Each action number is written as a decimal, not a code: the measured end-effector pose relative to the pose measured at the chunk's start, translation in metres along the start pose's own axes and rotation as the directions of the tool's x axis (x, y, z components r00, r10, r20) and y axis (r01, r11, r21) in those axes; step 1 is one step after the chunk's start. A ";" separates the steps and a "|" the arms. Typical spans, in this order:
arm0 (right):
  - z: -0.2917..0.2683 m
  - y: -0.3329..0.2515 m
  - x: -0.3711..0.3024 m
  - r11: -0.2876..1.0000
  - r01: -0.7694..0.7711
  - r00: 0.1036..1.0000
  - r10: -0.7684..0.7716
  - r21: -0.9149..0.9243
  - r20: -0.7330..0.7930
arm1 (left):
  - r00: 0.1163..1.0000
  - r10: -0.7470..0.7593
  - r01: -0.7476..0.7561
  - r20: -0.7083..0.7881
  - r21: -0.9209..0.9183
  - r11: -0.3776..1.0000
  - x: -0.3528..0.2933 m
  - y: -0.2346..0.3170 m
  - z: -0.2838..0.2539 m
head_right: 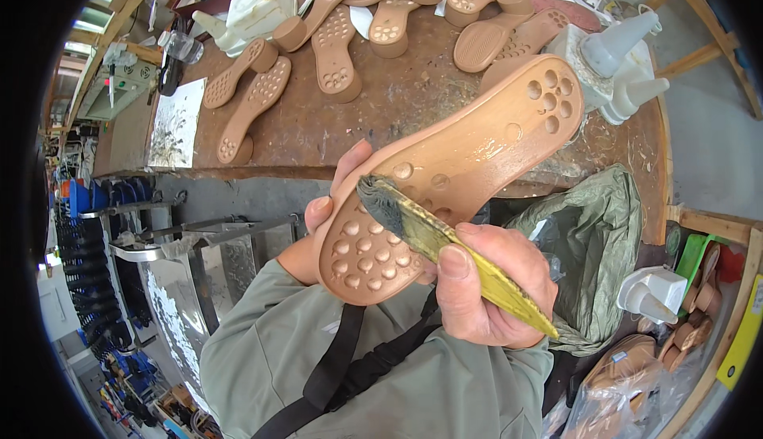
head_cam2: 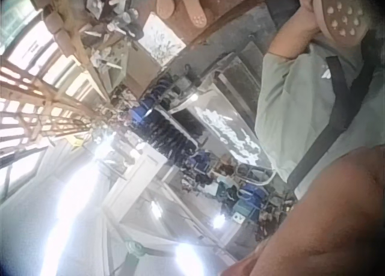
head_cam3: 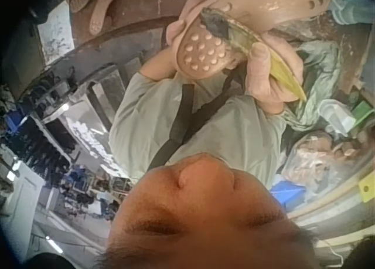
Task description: Applying adhesive to the surface of shoe soles using a brush.
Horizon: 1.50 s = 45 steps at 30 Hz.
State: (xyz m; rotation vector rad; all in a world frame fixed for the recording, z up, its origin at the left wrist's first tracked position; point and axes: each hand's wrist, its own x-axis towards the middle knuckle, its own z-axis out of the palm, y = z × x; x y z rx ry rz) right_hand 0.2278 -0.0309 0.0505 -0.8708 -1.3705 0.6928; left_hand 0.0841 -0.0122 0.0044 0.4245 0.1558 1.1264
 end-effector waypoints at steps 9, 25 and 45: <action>0.010 0.001 -0.004 0.985 0.036 0.995 -0.051 0.168 0.084 | 0.994 0.095 -0.078 0.058 -0.249 0.965 -0.003 -0.012 -0.022; 0.006 -0.012 0.019 0.984 -0.097 0.986 0.075 0.149 0.150 | 0.998 0.051 -0.052 0.024 0.021 0.998 -0.003 0.012 0.002; -0.017 -0.007 0.029 0.962 0.173 0.780 -0.265 0.212 0.567 | 0.559 0.422 -0.798 0.714 0.324 0.508 0.034 -0.018 -0.038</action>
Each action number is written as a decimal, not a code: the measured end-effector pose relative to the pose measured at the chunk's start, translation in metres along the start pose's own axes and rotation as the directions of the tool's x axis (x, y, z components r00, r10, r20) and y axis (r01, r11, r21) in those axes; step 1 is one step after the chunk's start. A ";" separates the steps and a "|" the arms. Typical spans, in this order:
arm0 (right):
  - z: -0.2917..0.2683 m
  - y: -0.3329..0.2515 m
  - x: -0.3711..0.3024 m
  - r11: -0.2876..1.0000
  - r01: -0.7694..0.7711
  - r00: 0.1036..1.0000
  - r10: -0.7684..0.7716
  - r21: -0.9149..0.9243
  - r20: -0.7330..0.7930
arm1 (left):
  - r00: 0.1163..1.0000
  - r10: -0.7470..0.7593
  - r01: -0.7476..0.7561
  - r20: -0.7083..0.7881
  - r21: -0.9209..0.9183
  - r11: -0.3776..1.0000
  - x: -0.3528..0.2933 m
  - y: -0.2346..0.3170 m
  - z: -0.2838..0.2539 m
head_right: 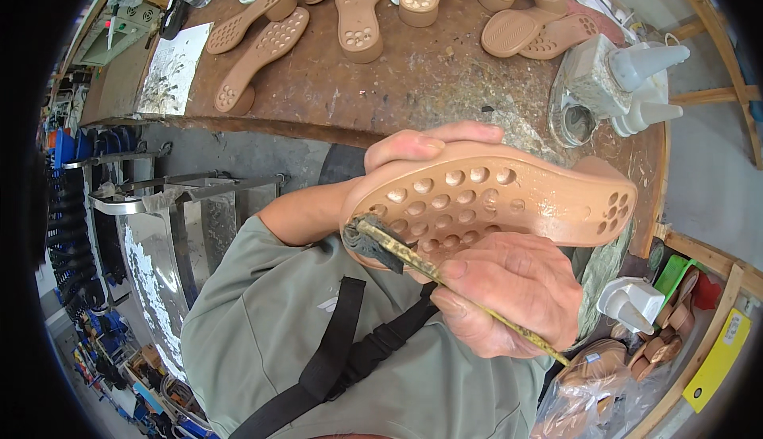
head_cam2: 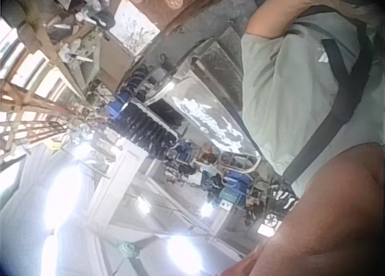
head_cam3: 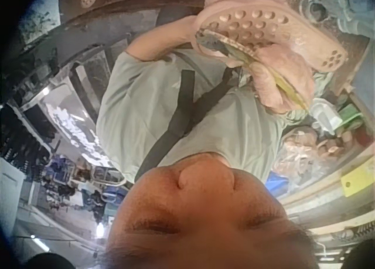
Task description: Applying adhesive to the surface of shoe soles using a brush.
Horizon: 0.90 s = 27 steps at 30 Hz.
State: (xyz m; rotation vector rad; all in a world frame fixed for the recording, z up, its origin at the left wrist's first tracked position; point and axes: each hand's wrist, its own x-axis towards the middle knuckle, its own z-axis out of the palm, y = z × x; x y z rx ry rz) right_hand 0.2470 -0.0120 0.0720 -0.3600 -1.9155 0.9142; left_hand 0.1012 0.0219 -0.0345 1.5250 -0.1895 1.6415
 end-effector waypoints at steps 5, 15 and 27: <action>-0.010 -0.002 0.009 1.000 0.014 0.992 -0.011 -0.026 0.128 | 0.999 -0.042 0.043 0.016 -0.074 0.996 -0.001 0.001 0.000; -0.028 0.000 0.015 0.999 -0.034 0.969 0.025 0.032 0.248 | 0.981 -0.192 0.190 0.019 -0.261 0.946 -0.003 0.011 0.004; -0.032 -0.001 0.030 1.000 0.006 0.943 -0.012 0.019 0.334 | 0.969 -0.224 0.239 0.108 -0.162 0.957 -0.006 0.001 -0.001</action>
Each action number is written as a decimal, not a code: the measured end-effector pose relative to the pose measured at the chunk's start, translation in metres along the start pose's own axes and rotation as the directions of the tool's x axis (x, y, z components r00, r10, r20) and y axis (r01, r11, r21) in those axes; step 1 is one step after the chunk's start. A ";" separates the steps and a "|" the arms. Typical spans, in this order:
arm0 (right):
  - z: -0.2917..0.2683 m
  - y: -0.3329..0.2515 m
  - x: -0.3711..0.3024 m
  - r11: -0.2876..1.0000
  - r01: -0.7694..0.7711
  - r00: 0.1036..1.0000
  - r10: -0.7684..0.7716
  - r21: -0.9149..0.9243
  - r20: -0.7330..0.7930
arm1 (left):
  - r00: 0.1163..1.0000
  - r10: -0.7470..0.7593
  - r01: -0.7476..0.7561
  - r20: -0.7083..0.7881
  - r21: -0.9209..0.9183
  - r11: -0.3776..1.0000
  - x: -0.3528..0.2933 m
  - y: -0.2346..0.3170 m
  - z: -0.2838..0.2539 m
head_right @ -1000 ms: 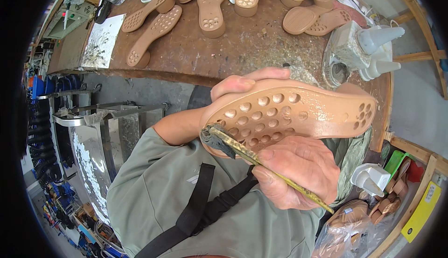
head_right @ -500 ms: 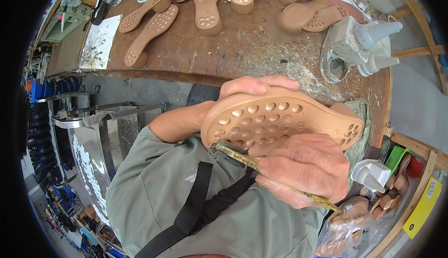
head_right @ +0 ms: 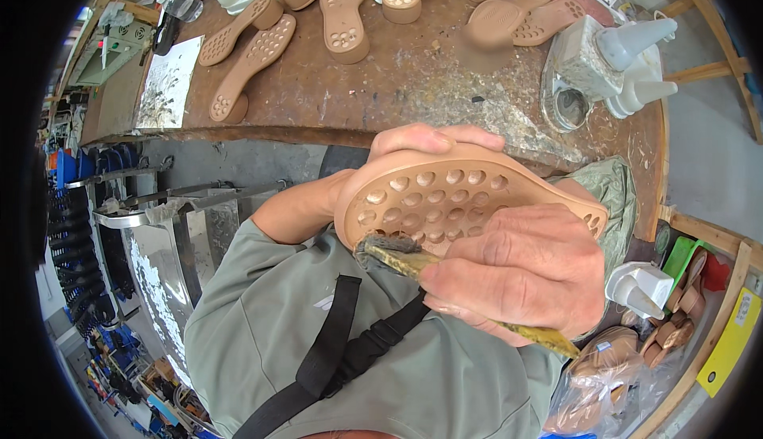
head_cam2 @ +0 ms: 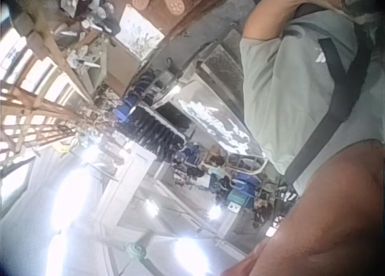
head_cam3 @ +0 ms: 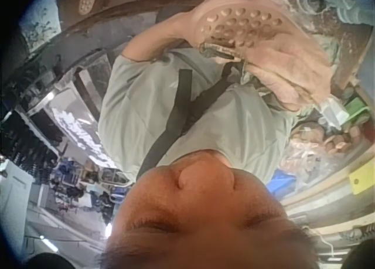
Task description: Applying adhesive to the surface of shoe soles using a brush.
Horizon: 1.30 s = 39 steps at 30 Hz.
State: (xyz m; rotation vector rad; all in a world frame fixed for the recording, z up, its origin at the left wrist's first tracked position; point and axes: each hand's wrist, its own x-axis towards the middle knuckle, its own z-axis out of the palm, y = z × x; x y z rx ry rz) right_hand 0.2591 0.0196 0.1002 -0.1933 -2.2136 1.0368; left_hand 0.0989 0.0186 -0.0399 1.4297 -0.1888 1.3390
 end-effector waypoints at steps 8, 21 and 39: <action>-0.006 0.008 -0.021 0.962 -0.192 0.700 0.273 0.194 -0.660 | 0.959 -0.192 0.137 -0.210 -0.250 0.959 0.024 0.027 -0.008; 0.026 0.039 0.022 0.981 -0.192 0.664 0.148 0.023 -0.733 | 0.796 -0.341 -0.171 -0.500 -0.726 0.666 0.034 0.040 0.015; 0.031 0.023 0.004 0.965 -0.182 0.882 0.075 -0.188 -0.465 | 0.754 -0.496 0.169 -0.431 -0.603 0.780 0.040 0.049 0.003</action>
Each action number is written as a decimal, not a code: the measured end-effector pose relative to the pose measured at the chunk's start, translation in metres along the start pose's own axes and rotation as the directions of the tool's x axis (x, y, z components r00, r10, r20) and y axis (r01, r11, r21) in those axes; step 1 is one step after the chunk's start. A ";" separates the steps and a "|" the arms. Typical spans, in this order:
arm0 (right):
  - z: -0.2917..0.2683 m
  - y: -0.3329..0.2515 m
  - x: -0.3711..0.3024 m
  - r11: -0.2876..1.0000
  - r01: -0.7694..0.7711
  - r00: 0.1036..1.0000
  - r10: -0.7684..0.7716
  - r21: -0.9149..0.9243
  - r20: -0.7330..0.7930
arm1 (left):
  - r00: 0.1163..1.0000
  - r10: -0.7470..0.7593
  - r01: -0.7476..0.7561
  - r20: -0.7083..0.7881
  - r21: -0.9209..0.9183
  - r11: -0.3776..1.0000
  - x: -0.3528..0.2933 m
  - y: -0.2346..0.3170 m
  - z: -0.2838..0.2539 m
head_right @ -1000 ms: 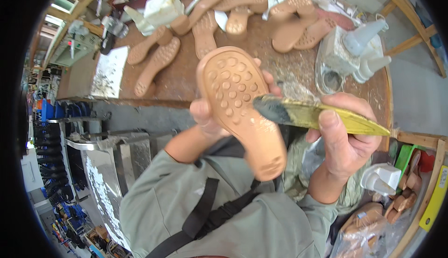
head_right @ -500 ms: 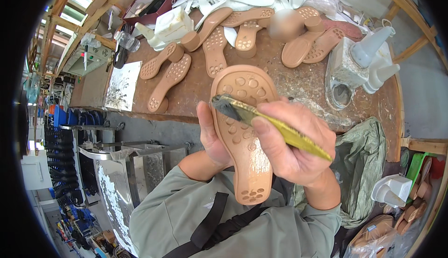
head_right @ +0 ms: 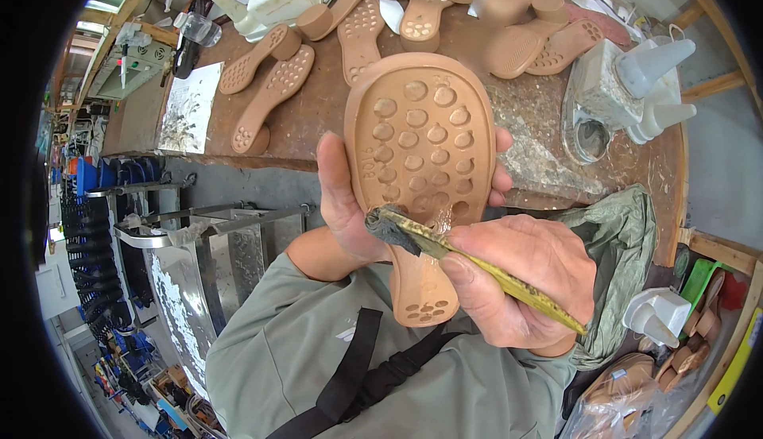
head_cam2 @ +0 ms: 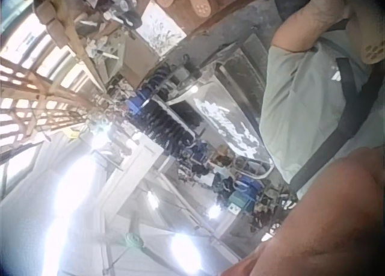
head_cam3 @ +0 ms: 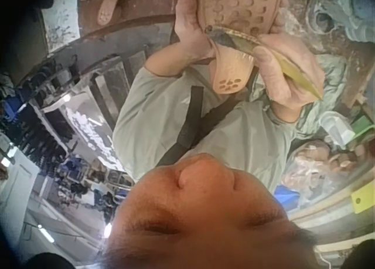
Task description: Applying adhesive to the surface of shoe soles using a brush.
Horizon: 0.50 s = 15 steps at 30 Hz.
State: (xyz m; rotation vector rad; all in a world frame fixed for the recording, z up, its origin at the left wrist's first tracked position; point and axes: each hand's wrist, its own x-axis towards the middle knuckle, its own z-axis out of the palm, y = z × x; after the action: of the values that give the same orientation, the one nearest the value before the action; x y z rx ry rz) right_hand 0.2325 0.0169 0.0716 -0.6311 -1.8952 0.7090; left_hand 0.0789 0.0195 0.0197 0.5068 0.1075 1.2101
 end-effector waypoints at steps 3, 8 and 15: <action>-0.005 0.001 -0.004 0.998 -0.057 0.998 0.056 0.039 0.031 | 1.000 -0.005 0.005 -0.006 0.011 1.000 0.001 -0.002 -0.002; -0.022 0.008 -0.014 0.987 -0.130 0.987 0.118 0.099 0.112 | 1.000 0.026 -0.025 -0.018 0.021 0.999 0.006 -0.007 -0.010; -0.087 0.081 -0.040 0.820 -0.479 0.674 0.572 0.314 -0.467 | 0.961 -0.006 -0.025 -0.277 -0.107 0.994 -0.015 -0.033 -0.059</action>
State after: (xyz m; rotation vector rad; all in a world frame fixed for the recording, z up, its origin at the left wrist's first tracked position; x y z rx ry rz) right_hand 0.3369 0.0629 0.0203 -1.1655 -1.0953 0.9216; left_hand 0.0816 0.0155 -0.0491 0.2399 0.2767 1.2839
